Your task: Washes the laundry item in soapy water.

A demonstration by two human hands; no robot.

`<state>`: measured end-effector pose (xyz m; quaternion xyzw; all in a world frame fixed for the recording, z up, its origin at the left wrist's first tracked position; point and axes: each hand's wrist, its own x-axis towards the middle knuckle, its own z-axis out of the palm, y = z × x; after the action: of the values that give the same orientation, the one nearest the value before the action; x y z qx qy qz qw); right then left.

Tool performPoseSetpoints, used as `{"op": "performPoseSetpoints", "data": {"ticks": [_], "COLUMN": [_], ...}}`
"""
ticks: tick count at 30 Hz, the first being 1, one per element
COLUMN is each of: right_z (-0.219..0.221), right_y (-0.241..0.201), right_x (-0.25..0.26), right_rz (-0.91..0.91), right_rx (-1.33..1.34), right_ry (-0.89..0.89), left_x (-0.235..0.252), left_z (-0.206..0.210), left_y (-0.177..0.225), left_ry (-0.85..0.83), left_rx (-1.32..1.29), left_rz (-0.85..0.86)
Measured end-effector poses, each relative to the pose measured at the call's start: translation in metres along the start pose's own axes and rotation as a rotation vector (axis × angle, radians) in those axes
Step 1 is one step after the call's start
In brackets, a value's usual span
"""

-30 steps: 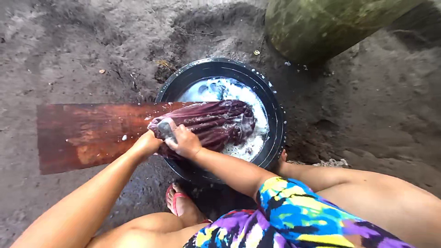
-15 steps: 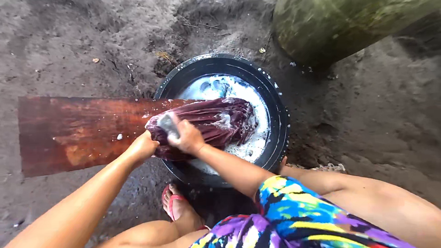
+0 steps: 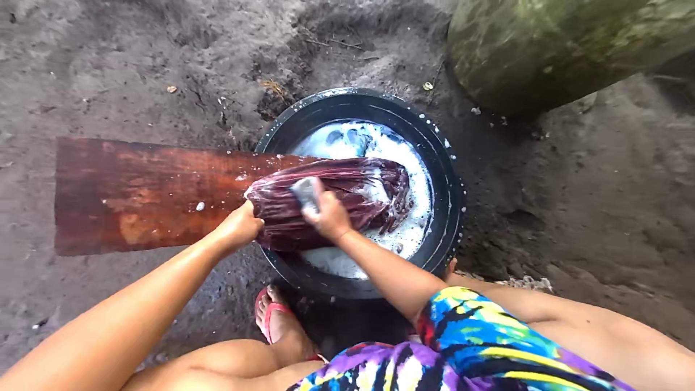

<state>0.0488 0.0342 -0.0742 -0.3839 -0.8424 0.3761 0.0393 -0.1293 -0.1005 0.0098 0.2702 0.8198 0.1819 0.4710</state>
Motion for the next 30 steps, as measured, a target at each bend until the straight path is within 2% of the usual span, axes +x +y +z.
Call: {"op": "performPoseSetpoints", "data": {"ticks": [3, 4, 5, 7, 9, 11, 13, 16, 18, 20, 23, 25, 27, 30], "right_z": [-0.044, -0.057, -0.063, -0.04, 0.004, 0.019, 0.004, -0.042, -0.072, -0.087, -0.071, -0.066, -0.08, -0.134], "right_y": [0.099, 0.108, 0.099, 0.044, -0.02, -0.046, -0.013, 0.087, 0.13, 0.139, 0.135, 0.13, 0.131, 0.141], "right_x": [0.015, 0.016, 0.017, 0.003, -0.018, -0.032, -0.03, -0.021, -0.02, -0.016, -0.025, -0.026, -0.031, -0.042], "right_rz": [0.375, 0.489, 0.536, 0.422, 0.178, 0.007, 0.028, 0.349, 0.569, 0.696, 0.777, 0.767, 0.712, 0.577], "right_rx": [-0.104, -0.086, -0.052, 0.067, 0.134, 0.102, 0.019, -0.059, 0.029, 0.187, 0.437, 0.556, 0.767, 1.071], "right_ry": [0.159, 0.201, 0.231, 0.211, 0.109, -0.058, -0.052, 0.064, 0.139, 0.236, 0.278, 0.268, 0.326, 0.466], "left_x": [-0.002, -0.002, 0.0, 0.004, 0.005, 0.004, 0.0, -0.009, -0.016, -0.029, -0.06, -0.077, -0.095, -0.118], "left_z": [0.003, 0.004, 0.003, 0.004, 0.005, 0.005, 0.001, 0.008, 0.012, 0.006, 0.005, 0.001, -0.009, -0.036], "left_y": [-0.001, 0.001, 0.004, 0.005, 0.004, 0.003, 0.001, 0.002, 0.017, 0.048, 0.086, 0.108, 0.121, 0.131], "left_ry": [0.005, 0.006, 0.012, 0.013, 0.011, -0.004, -0.031, -0.015, 0.005, -0.018, -0.13, -0.187, -0.194, -0.034], "left_rx": [-0.002, -0.002, 0.001, 0.02, 0.029, 0.014, 0.022, -0.023, -0.106, -0.262, -0.488, -0.549, -0.575, -0.709], "left_rz": [0.012, 0.012, 0.011, -0.001, 0.002, 0.028, 0.058, 0.079, 0.097, 0.143, 0.305, 0.449, 0.569, 0.738]}}
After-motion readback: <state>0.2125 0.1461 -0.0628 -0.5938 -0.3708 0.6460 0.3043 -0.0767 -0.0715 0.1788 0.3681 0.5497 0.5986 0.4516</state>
